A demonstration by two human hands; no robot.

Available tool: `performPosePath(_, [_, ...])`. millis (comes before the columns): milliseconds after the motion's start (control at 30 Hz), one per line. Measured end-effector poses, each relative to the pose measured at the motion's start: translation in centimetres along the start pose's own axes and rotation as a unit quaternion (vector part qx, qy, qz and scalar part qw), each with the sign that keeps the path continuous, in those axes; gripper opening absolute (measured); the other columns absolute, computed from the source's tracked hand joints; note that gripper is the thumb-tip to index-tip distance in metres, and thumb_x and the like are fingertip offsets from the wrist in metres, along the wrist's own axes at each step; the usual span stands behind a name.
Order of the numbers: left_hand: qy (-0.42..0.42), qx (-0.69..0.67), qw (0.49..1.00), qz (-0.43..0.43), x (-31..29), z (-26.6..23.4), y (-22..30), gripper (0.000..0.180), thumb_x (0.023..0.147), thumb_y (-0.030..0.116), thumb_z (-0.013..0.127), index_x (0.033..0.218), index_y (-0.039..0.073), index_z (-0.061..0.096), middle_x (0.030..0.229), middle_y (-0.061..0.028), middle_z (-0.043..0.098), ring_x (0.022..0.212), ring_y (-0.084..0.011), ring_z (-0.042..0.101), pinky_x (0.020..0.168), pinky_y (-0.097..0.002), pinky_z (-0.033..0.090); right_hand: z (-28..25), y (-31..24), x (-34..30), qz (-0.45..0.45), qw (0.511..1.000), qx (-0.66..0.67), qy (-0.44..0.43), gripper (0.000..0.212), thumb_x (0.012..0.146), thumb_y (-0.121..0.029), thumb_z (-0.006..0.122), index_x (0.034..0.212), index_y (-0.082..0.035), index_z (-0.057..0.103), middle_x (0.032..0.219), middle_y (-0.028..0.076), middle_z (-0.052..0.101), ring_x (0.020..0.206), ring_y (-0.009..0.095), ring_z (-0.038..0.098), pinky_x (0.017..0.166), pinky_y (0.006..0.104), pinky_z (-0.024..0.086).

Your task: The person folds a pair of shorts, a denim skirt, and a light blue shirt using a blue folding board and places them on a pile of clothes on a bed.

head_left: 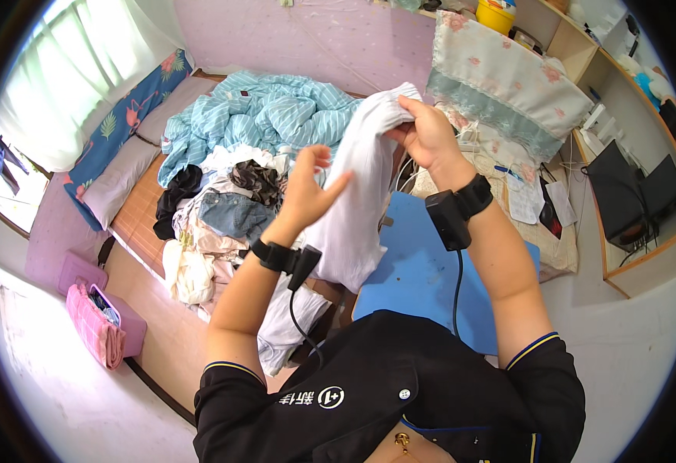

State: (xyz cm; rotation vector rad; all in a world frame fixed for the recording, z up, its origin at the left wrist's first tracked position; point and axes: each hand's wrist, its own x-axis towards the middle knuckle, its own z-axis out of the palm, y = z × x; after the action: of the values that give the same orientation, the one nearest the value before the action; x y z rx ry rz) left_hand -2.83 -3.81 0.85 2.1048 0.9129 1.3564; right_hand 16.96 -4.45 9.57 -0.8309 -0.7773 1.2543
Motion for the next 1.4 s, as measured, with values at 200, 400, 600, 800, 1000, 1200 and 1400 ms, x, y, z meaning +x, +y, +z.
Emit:
performPosePath(200, [-0.053, -0.003, 0.996, -0.071, -4.5, 4.9, -0.9, 0.069, 0.064, 0.028, 0.075, 0.115, -0.002, 0.038, 0.105, -0.0163, 0.048, 0.097, -0.0256, 0.049, 0.084, -0.0347, 0.040, 1.1, -1.1, -1.0, -0.063, 0.998, 0.015, -0.017, 0.020, 0.086, -0.008, 0.044, 0.096, 0.008, 0.052, 0.094, 0.015, 0.058, 0.087, 0.024, 0.058, 0.080, 0.0388, 0.049])
performPosePath(400, [0.027, 0.006, 0.999, -0.030, -3.3, 7.8, -0.3, 0.068, 0.068, 0.014, 0.066, 0.122, -0.005, 0.029, 0.111, -0.0231, 0.043, 0.103, -0.0353, 0.043, 0.089, -0.0376, 0.035, 2.0, -2.3, -2.6, -0.115, 0.992, 0.013, -0.047, 0.020, 0.085, -0.005, 0.043, 0.099, 0.007, 0.051, 0.097, 0.015, 0.057, 0.089, 0.024, 0.058, 0.082, 0.0385, 0.049])
performPosePath(600, [-0.013, -0.036, 0.995, -0.088, -3.4, 7.1, -1.7, 0.058, 0.069, -0.005, 0.046, 0.125, 0.001, 0.031, 0.116, -0.0239, 0.044, 0.108, -0.0379, 0.043, 0.092, -0.0372, 0.034, 1.5, -7.2, -4.0, -0.270, 0.962, 0.017, -0.035, 0.022, 0.084, -0.005, 0.045, 0.103, 0.007, 0.049, 0.100, 0.015, 0.056, 0.090, 0.026, 0.057, 0.082, 0.0385, 0.049])
performPosePath(800, [0.009, -0.049, 0.994, -0.101, -3.4, 3.7, -4.3, 0.026, 0.077, 0.001, 0.044, 0.101, 0.001, 0.053, 0.074, -0.0128, 0.056, 0.068, -0.0193, 0.054, 0.064, -0.0288, 0.042, -2.7, -11.9, -4.7, -0.342, 0.940, 0.016, -0.006, 0.021, 0.082, -0.004, 0.046, 0.100, 0.007, 0.050, 0.097, 0.014, 0.057, 0.087, 0.026, 0.058, 0.077, 0.0393, 0.051])
performPosePath(1000, [0.034, -0.092, 0.992, -0.085, -2.3, 0.2, -4.8, 0.024, 0.081, 0.003, 0.042, 0.098, -0.003, 0.057, 0.065, 0.0002, 0.052, 0.062, -0.0069, 0.046, 0.056, -0.0227, 0.038, -8.2, -11.6, -4.6, -0.312, 0.946, 0.019, 0.087, 0.020, 0.082, -0.005, 0.046, 0.094, 0.011, 0.052, 0.095, 0.017, 0.057, 0.087, 0.026, 0.058, 0.078, 0.0378, 0.050])
performPosePath(1200, [0.109, -0.002, 0.994, -0.007, 2.1, -5.5, -1.4, 0.024, 0.085, 0.004, 0.039, 0.101, 0.000, 0.056, 0.084, -0.0091, 0.060, 0.075, -0.0131, 0.053, 0.069, -0.0234, 0.042, -10.0, -10.6, -4.8, -0.289, 0.950, 0.033, 0.114, 0.019, 0.082, -0.007, 0.047, 0.090, 0.009, 0.053, 0.090, 0.016, 0.058, 0.081, 0.024, 0.058, 0.073, 0.0353, 0.050])
performPosePath(1400, [0.047, 0.129, 0.989, -0.047, -0.4, -5.1, -4.2, 0.016, 0.084, 0.009, 0.045, 0.093, 0.000, 0.056, 0.071, -0.0162, 0.058, 0.063, -0.0261, 0.056, 0.058, -0.0325, 0.043, -13.0, -8.0, -3.8, -0.182, 0.971, -0.018, 0.154, 0.019, 0.079, -0.012, 0.051, 0.091, 0.002, 0.055, 0.082, 0.012, 0.058, 0.066, 0.019, 0.055, 0.056, 0.0294, 0.046])
